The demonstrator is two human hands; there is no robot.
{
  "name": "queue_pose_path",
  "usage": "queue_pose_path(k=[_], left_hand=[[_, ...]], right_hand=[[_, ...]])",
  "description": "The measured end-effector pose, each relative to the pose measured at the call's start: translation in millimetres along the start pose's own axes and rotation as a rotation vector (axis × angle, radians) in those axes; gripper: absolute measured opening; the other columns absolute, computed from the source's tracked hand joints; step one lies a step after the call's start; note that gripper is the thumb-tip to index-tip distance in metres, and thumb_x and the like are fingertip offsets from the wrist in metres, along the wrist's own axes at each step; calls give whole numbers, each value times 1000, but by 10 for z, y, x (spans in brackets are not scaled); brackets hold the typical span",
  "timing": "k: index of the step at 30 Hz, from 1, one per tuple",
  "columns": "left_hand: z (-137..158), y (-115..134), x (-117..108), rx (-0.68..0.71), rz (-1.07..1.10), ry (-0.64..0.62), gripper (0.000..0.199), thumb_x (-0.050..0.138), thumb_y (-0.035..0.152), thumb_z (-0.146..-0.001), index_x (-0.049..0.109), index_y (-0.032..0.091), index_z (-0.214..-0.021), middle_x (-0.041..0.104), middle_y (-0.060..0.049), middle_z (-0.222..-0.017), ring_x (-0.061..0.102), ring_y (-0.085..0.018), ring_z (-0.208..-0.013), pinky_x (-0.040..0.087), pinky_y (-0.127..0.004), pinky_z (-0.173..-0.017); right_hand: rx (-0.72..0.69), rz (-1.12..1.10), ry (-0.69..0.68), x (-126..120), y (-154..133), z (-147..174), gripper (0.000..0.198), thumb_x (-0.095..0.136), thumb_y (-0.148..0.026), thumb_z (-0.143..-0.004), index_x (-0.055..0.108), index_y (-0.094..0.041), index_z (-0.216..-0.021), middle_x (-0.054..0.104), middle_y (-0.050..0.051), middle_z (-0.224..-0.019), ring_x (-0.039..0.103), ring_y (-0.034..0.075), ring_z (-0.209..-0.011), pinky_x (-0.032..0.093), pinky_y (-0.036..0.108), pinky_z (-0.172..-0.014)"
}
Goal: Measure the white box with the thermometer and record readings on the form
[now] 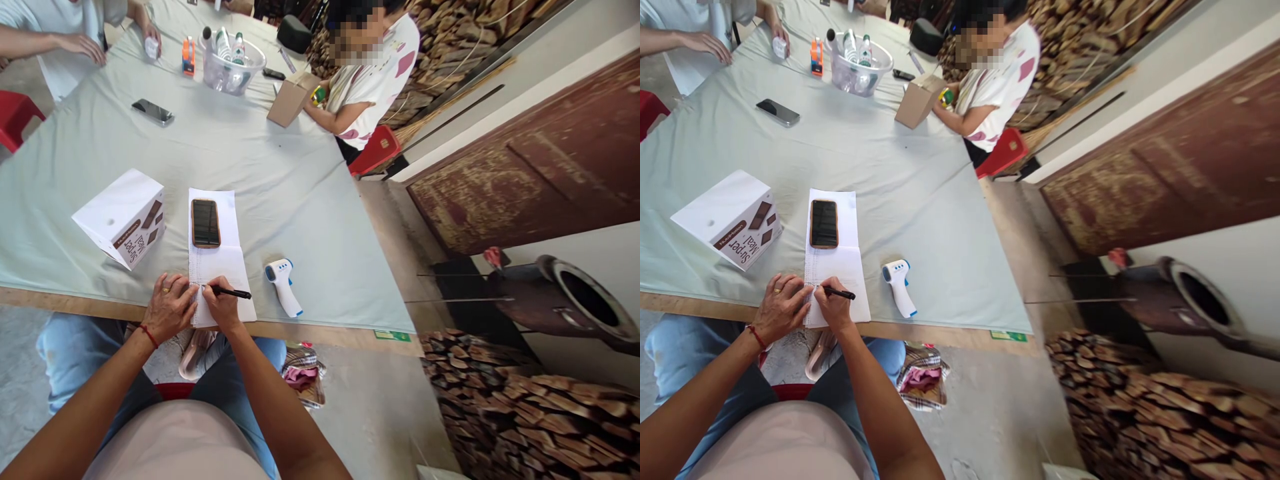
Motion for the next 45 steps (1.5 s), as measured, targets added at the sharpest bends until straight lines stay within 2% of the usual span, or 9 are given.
queue_pose_path(k=[13, 25, 27, 30, 34, 37, 40, 43, 45], left_hand=[[0, 26, -15, 28, -61, 24, 31, 50, 33, -94, 65, 20, -118, 63, -11, -117, 48, -27, -121, 30, -49, -114], [6, -9, 22, -3, 9, -10, 32, 54, 30, -91, 66, 22, -120, 62, -11, -119, 49, -28, -122, 32, -52, -114], [4, -6, 14, 2, 7, -3, 32, 54, 31, -91, 66, 22, -119, 62, -11, -118, 49, -28, -121, 33, -52, -113], [-3, -2, -14, 17, -12, 24, 30, 55, 31, -91, 66, 21, -116, 62, -11, -116, 49, -28, -118, 35, -50, -111], [-1, -42, -52, 10, 20, 63, 23, 56, 28, -90, 66, 18, -107, 62, -10, -109, 50, -26, -113, 40, -46, -107], [45, -97, -99, -17, 100, 149, 13, 54, 23, -90, 62, 18, -98, 61, -9, -105, 52, -24, -111, 44, -42, -102], [162, -227, -224, -120, 150, 370, 11, 53, 22, -90, 54, 18, -100, 56, -10, -108, 53, -23, -111, 47, -43, -100], [331, -519, -392, -355, 115, 643, 37, 62, 34, -87, 46, 16, -116, 45, -15, -121, 48, -27, -118, 44, -51, -104], [400, -786, -481, -497, 105, 763, 68, 70, 44, -80, 36, 13, -131, 35, -20, -133, 40, -32, -128, 37, -57, -111]], right_hand=[[18, -24, 52, -35, 28, 10, 14, 47, -33, -77, 50, -22, -70, 52, -2, -61, 48, 14, -58, 40, 27, -58], [8, -13, 55, -21, 44, 29, 13, 48, -33, -79, 49, -22, -71, 51, -3, -61, 47, 14, -58, 41, 27, -60], [1, -27, 128, -85, 23, 34, 15, 47, -34, -84, 52, -22, -76, 55, -1, -67, 51, 15, -64, 46, 28, -65], [-59, 17, 200, -234, -20, -24, 20, 44, -33, -92, 59, -20, -93, 63, 5, -87, 60, 19, -85, 50, 33, -81], [-191, 305, 49, -350, -3, -288, 33, 39, -18, -93, 62, -18, -116, 63, 13, -111, 58, 23, -107, 47, 38, -95], [-189, 552, -81, -421, 117, -518, 43, 41, -8, -88, 64, -18, -123, 64, 15, -116, 57, 26, -108, 45, 41, -95], [-244, 672, -128, -534, 116, -630, 53, 42, -1, -83, 62, -18, -130, 63, 16, -124, 55, 28, -110, 44, 42, -97], [-236, 770, -62, -778, 86, -596, 56, 43, -2, -83, 57, -17, -136, 58, 16, -133, 51, 27, -119, 41, 41, -102], [-57, 849, 40, -1053, 169, -522, 51, 53, -14, -86, 55, -13, -137, 56, 19, -133, 49, 31, -121, 41, 44, -101]])
Point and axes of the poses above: each hand's wrist, its own z-axis away from the middle knuckle, its own x-axis out of the palm, y = z × x, the point moved 7 cm from there along -z, towards the middle knuckle
